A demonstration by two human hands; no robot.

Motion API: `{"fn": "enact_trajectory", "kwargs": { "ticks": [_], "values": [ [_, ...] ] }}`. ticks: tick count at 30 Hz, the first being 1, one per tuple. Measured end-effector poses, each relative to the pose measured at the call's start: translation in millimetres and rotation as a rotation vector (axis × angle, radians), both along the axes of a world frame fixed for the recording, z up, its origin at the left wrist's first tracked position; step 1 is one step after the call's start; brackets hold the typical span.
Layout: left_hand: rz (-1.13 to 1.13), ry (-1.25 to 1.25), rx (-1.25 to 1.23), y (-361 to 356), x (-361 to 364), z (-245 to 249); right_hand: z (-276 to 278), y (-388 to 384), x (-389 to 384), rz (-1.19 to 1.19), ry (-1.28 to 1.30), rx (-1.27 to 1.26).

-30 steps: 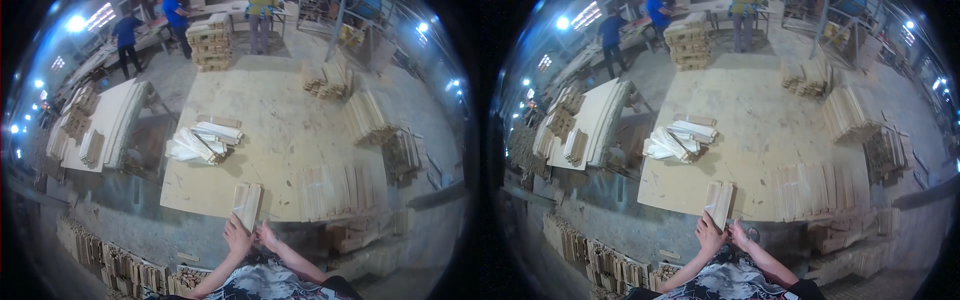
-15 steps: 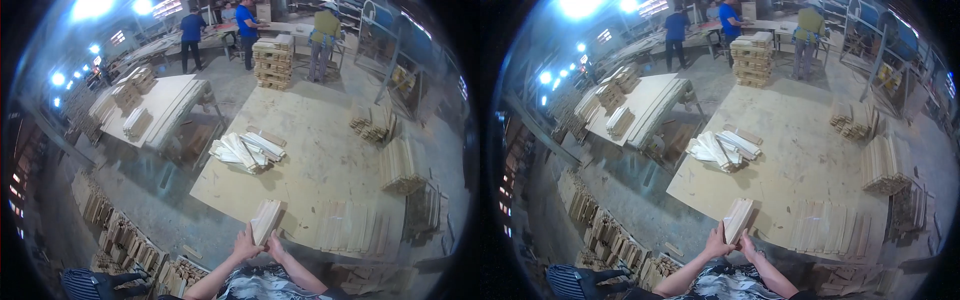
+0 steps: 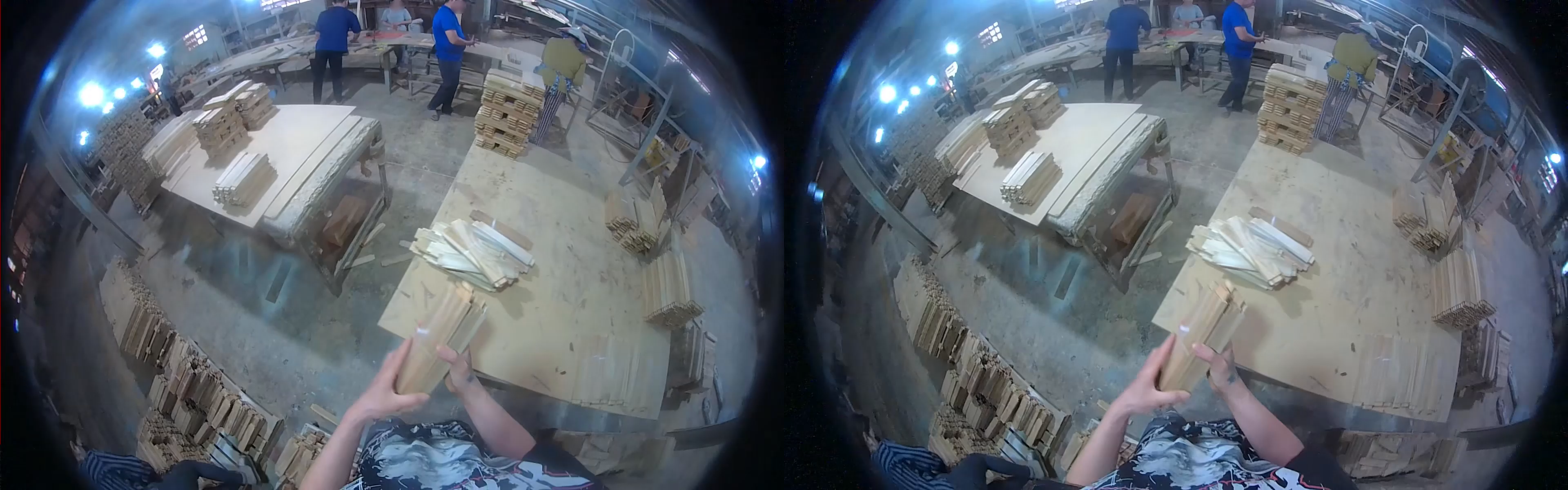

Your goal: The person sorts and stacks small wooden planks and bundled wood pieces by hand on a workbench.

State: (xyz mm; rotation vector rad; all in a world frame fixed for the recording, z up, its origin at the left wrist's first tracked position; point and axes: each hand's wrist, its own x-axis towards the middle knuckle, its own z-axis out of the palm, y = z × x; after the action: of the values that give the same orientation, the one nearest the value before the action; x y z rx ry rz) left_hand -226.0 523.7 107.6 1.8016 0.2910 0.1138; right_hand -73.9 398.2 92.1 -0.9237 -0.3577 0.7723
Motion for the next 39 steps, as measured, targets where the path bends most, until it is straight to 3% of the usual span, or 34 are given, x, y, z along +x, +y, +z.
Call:
{"fn": "enact_trajectory", "kwargs": {
  "ticks": [1, 5, 9, 12, 15, 18, 19, 21, 22, 25, 26, 31, 32, 35, 36, 39],
  "values": [
    [0.024, -0.05, 0.015, 22.1, -10.3, 3.0, 12.5, 25.0, -6.8, -0.007, -0.062, 0.033],
    [0.531, -0.433, -0.922, 72.1, -31.1, -0.2, 37.5, 116.8, -38.9, -0.049, -0.295, 0.167],
    [0.574, -0.455, -1.073, 120.9, -25.1, 5.8, 30.8, 174.2, -47.5, 0.055, -0.591, 0.104],
    [0.545, -0.461, -1.112, 159.9, -11.6, -6.9, 27.3, 208.3, -36.6, 0.131, -0.62, 0.063],
    [0.545, -0.431, -1.171, 194.2, 10.9, -7.2, 23.5, 248.0, -13.8, 0.057, -0.625, 0.081],
    [0.546, -0.354, -1.076, 235.6, 46.3, -12.2, 9.0, 292.0, 20.5, -0.042, -0.491, 0.163],
    [0.523, -0.267, -0.927, 254.5, 59.0, -13.9, 4.7, 305.5, 35.0, -0.048, -0.471, 0.137],
    [0.457, -0.088, -0.634, 290.4, 86.7, -17.4, 1.9, 325.4, 66.6, -0.073, -0.425, 0.075],
    [0.393, -0.155, -0.456, 311.0, 102.9, -24.7, 9.4, 330.5, 83.4, -0.021, -0.368, 0.053],
    [-0.095, -0.112, 0.059, 370.8, 157.9, -0.6, 15.0, 344.9, 130.2, -0.073, -0.285, 0.036],
    [-0.156, -0.06, -0.07, 373.0, 183.4, 18.3, 15.6, 346.9, 142.6, -0.107, -0.268, -0.004],
    [-0.499, 0.045, -0.1, 389.3, 302.7, 29.3, 6.2, 339.5, 198.8, -0.386, -0.381, -0.189],
    [-0.568, 0.054, -0.122, 385.6, 324.5, 33.3, 9.4, 335.7, 203.1, -0.414, -0.19, -0.15],
    [-0.815, 0.04, -0.069, 377.8, 382.5, 18.5, -1.8, 324.5, 226.2, -0.659, -0.23, -0.216],
    [-0.878, 0.049, -0.087, 374.6, 402.8, 14.4, 10.2, 325.5, 233.4, -0.729, -0.069, -0.111],
    [-1.024, 0.097, -0.188, 380.4, 463.3, 16.0, 5.0, 337.9, 267.4, -0.944, -0.052, -0.215]
  ]
}}
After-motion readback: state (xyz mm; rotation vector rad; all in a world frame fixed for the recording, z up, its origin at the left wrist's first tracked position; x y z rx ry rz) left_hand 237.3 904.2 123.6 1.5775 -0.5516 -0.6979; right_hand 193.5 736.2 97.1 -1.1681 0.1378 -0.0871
